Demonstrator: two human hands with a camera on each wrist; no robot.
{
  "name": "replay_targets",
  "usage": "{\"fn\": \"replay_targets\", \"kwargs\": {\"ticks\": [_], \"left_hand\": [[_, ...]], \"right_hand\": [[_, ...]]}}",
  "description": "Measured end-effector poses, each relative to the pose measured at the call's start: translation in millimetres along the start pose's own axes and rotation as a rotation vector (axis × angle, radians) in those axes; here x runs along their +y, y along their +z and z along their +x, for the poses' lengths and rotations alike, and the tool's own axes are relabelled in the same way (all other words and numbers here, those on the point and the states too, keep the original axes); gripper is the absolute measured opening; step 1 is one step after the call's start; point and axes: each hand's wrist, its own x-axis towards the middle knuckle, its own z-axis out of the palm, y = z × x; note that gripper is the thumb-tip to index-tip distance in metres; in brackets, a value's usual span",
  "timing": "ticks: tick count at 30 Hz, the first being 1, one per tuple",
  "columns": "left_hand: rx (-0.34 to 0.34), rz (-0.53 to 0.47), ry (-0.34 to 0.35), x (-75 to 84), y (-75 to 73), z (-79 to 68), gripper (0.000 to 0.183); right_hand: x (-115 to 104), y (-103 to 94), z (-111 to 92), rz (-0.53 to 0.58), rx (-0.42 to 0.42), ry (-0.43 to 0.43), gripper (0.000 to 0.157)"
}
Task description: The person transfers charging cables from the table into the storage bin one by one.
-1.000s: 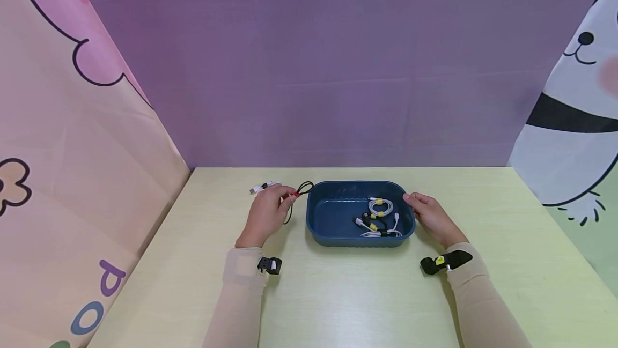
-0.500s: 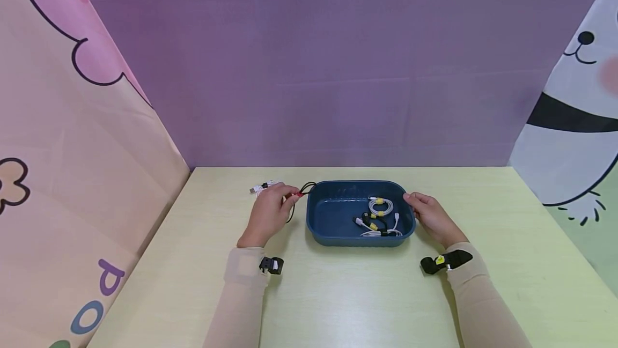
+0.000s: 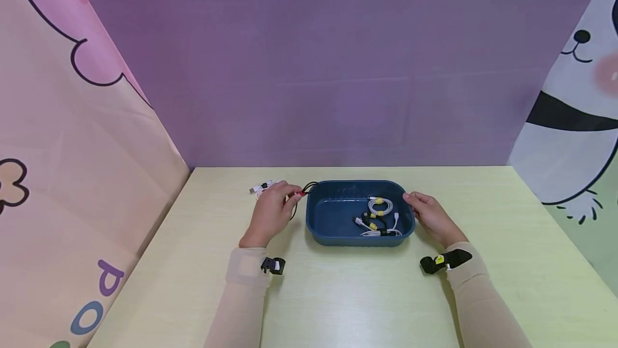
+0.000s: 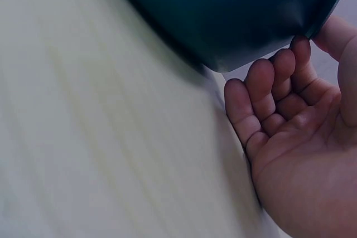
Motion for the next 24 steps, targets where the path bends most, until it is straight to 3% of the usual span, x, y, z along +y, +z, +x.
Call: {"fn": "replay_targets", "kwargs": {"ticks": [24], "left_hand": [[0.018, -0.001, 0.019, 5.9, -2.4, 0.2, 0.017]], "right_hand": [[1.9, -0.3, 3.0, 0.011, -0.006, 0.006, 0.032]]}}
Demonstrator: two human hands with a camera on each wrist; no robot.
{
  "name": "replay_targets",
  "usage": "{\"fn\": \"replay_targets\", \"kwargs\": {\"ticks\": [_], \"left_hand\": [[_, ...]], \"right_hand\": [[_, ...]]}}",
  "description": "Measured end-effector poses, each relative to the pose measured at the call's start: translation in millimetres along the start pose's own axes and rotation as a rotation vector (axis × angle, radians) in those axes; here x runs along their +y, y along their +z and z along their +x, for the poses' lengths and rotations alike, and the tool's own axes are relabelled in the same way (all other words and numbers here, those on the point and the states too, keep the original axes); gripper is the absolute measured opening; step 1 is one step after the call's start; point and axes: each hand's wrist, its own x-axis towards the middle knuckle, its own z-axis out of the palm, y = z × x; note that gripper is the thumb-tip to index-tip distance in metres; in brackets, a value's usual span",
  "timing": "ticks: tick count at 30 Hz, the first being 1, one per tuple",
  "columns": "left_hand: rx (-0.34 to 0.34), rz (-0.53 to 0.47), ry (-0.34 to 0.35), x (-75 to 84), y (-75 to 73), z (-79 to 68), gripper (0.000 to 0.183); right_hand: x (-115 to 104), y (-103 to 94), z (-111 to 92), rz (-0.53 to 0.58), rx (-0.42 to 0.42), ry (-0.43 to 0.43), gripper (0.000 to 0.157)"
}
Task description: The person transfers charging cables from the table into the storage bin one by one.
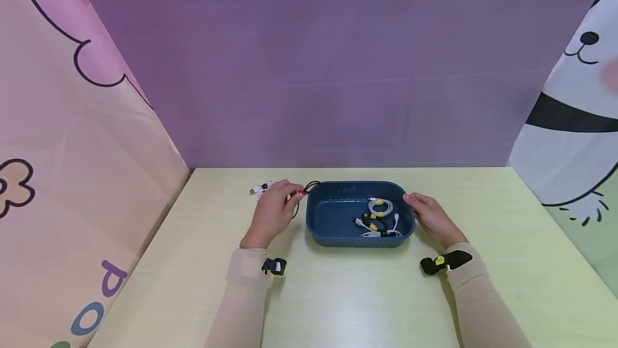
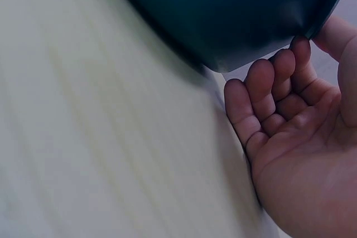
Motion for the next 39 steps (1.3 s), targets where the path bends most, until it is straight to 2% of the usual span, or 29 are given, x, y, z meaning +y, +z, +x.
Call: {"fn": "replay_targets", "kwargs": {"ticks": [19, 39], "left_hand": [[0.016, -0.025, 0.02, 6.0, 3.5, 0.7, 0.017], [0.025, -0.026, 0.067, 12.8, 9.6, 1.5, 0.018]], "right_hand": [[4.7, -0.3, 3.5, 0.048, -0.015, -0.049, 0.029], [4.2, 0.0, 3.5, 0.019, -0.002, -0.039, 0.03]]}}
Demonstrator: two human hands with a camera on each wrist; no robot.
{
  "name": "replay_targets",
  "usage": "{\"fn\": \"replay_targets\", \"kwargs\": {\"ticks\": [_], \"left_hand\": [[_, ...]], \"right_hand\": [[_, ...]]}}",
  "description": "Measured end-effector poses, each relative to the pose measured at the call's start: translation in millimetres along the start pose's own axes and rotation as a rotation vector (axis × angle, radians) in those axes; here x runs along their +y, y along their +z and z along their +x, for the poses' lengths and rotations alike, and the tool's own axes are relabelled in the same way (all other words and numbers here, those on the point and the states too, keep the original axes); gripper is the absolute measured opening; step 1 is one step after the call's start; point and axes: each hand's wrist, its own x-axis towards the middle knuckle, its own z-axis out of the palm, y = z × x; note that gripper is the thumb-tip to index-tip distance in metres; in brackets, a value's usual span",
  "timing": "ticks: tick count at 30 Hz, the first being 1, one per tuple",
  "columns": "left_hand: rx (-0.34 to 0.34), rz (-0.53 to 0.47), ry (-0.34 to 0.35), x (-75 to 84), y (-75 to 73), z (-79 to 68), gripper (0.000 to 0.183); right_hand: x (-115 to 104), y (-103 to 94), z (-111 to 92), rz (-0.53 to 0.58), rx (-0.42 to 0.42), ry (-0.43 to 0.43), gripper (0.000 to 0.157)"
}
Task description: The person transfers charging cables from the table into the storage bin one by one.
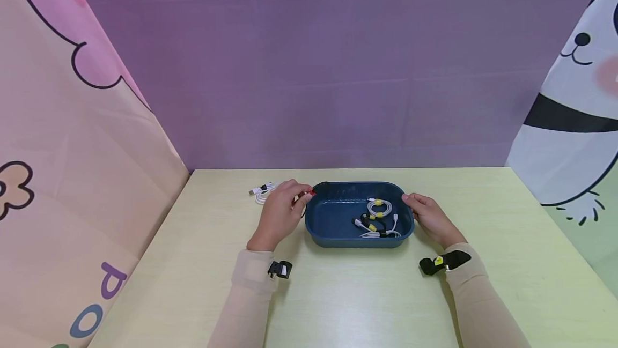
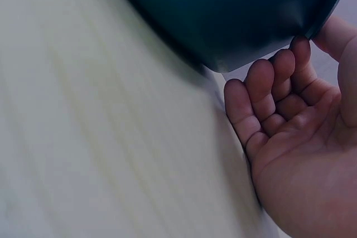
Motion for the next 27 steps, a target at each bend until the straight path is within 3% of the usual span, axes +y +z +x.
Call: {"fn": "replay_targets", "kwargs": {"ticks": [27], "left_hand": [[0.009, 0.016, 0.056, 13.5, 10.8, -2.2, 0.015]], "right_hand": [[-3.0, 2.5, 0.2, -0.051, 0.004, 0.038, 0.032]]}}
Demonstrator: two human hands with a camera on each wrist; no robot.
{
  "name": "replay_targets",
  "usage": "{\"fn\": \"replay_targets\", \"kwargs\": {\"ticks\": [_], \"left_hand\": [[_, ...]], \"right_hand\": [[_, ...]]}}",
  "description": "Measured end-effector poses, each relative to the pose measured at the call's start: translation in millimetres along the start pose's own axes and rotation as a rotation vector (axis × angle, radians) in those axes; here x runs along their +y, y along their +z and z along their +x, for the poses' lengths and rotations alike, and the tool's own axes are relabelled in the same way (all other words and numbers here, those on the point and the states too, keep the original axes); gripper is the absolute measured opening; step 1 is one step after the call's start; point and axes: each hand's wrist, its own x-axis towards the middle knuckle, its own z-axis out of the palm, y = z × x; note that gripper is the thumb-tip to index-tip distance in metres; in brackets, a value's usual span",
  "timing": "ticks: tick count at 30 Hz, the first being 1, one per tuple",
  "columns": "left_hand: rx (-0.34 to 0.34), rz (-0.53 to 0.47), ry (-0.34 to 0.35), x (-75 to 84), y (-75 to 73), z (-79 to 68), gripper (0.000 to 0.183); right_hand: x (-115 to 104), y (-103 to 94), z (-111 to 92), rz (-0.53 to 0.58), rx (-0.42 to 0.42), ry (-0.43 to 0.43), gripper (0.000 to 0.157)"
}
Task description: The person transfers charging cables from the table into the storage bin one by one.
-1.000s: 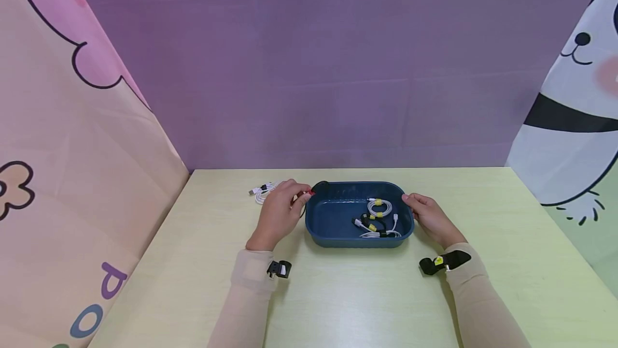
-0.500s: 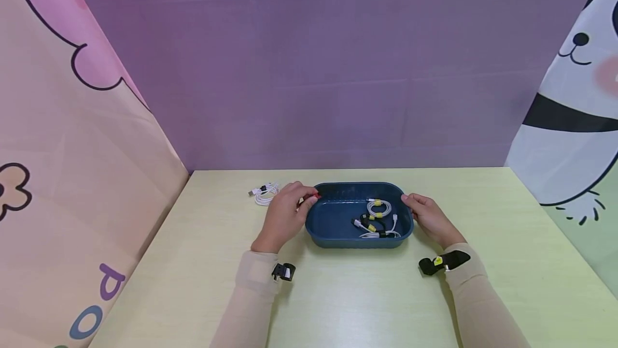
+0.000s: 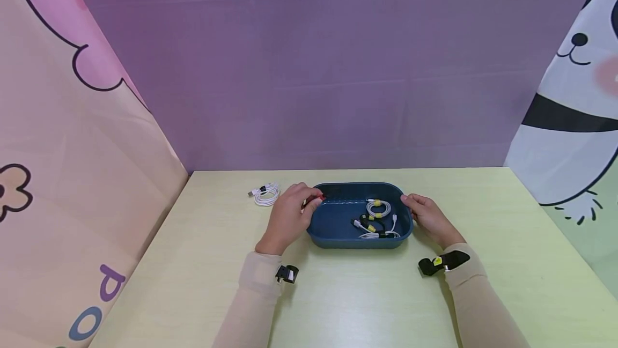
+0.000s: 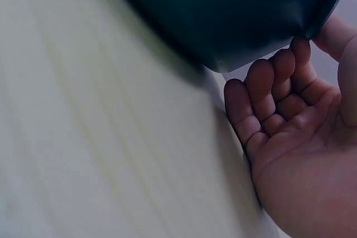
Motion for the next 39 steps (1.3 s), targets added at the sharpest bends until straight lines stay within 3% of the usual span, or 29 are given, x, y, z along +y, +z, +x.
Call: {"fn": "replay_targets", "kwargs": {"ticks": [11, 39], "left_hand": [[0.006, 0.005, 0.053, -0.3, 5.0, 0.4, 0.015], [-0.018, 0.003, 0.077, 11.0, 11.5, -0.8, 0.016]], "right_hand": [[-1.0, 1.6, -1.3, 0.011, 0.005, -0.005, 0.031], [-0.2, 1.2, 0.0, 0.023, -0.008, -0.02, 0.03]]}}
